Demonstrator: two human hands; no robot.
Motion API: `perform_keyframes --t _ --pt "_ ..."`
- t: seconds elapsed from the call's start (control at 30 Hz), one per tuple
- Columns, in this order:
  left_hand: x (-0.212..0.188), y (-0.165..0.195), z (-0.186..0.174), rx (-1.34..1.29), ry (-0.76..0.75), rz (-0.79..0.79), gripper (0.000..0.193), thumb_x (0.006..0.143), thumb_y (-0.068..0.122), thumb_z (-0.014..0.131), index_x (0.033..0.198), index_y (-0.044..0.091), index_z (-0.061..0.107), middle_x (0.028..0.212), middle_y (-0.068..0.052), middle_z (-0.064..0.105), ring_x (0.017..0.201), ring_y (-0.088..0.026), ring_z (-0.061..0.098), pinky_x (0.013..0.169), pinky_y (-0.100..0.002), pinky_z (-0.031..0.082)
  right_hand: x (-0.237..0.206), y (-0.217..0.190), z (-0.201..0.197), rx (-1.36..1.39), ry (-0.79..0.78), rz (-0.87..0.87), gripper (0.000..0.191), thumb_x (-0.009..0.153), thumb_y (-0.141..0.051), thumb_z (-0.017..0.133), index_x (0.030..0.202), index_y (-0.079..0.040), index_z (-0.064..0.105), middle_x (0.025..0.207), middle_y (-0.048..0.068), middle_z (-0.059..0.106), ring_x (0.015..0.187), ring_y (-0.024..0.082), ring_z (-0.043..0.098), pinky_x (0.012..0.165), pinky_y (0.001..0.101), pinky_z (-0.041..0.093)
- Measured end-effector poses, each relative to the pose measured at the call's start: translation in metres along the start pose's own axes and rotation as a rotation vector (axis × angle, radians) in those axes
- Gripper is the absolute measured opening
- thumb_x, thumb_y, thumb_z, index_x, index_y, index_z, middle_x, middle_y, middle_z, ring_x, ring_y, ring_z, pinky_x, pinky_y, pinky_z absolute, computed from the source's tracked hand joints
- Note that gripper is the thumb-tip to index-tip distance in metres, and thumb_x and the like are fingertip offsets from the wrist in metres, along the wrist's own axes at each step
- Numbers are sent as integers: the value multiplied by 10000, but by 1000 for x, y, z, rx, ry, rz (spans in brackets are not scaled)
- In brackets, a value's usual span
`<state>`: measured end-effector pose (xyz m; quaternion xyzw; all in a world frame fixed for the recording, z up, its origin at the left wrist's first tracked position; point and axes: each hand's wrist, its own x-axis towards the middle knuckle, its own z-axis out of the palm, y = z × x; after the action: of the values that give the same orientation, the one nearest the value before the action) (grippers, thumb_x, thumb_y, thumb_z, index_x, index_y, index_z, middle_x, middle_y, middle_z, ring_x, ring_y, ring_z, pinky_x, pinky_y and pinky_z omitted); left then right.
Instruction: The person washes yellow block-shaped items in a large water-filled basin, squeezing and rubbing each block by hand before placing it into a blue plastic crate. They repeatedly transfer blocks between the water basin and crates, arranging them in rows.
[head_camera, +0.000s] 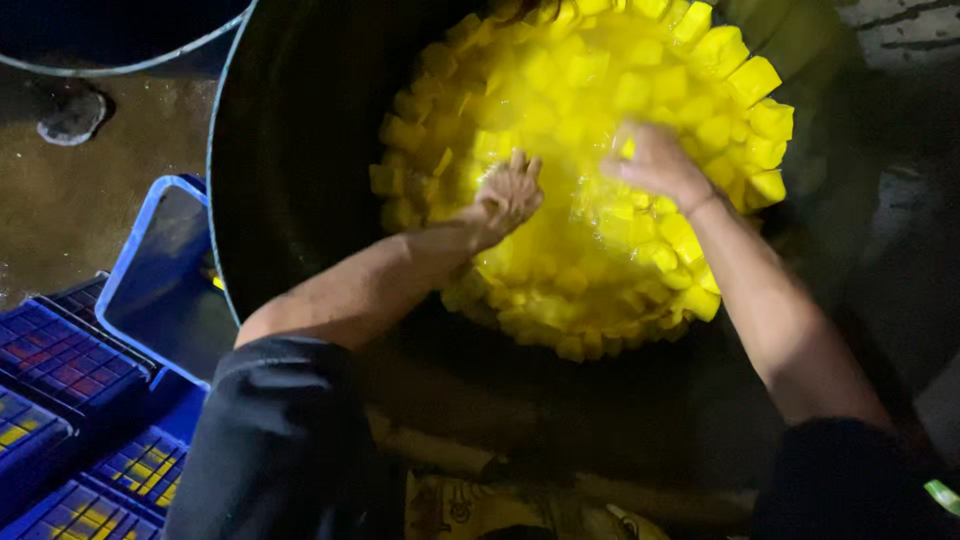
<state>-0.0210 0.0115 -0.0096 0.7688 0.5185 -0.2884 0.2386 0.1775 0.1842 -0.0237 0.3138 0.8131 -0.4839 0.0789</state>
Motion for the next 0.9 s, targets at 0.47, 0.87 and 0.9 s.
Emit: perform_keyframes --t 0.47,0.87,0.9 --pt "32 -84 -18 -478 6 12 244 919 153 603 1116 89 731 1155 -54 681 1027 -228 662 808 -376 565 64 -39 -19 115 312 -112 412 828 -106 870 1178 7 684 1117 172 729 1026 303 711 884 377 565" --pt "56 17 -32 -3088 764 109 285 893 158 497 1101 1 611 988 -164 639 907 -329 642 815 -457 571 -32 -65 15 565 203 167 277 925 -69 834 1147 65 738 1033 109 710 891 111 608 768 282 504" --pt "63 24 -34 -3117 802 95 284 907 184 490 1094 4 605 969 -164 644 890 -326 641 793 -449 562 -32 -68 17 539 270 139 287 932 -62 819 1167 57 705 1068 107 702 934 119 622 803 288 520"
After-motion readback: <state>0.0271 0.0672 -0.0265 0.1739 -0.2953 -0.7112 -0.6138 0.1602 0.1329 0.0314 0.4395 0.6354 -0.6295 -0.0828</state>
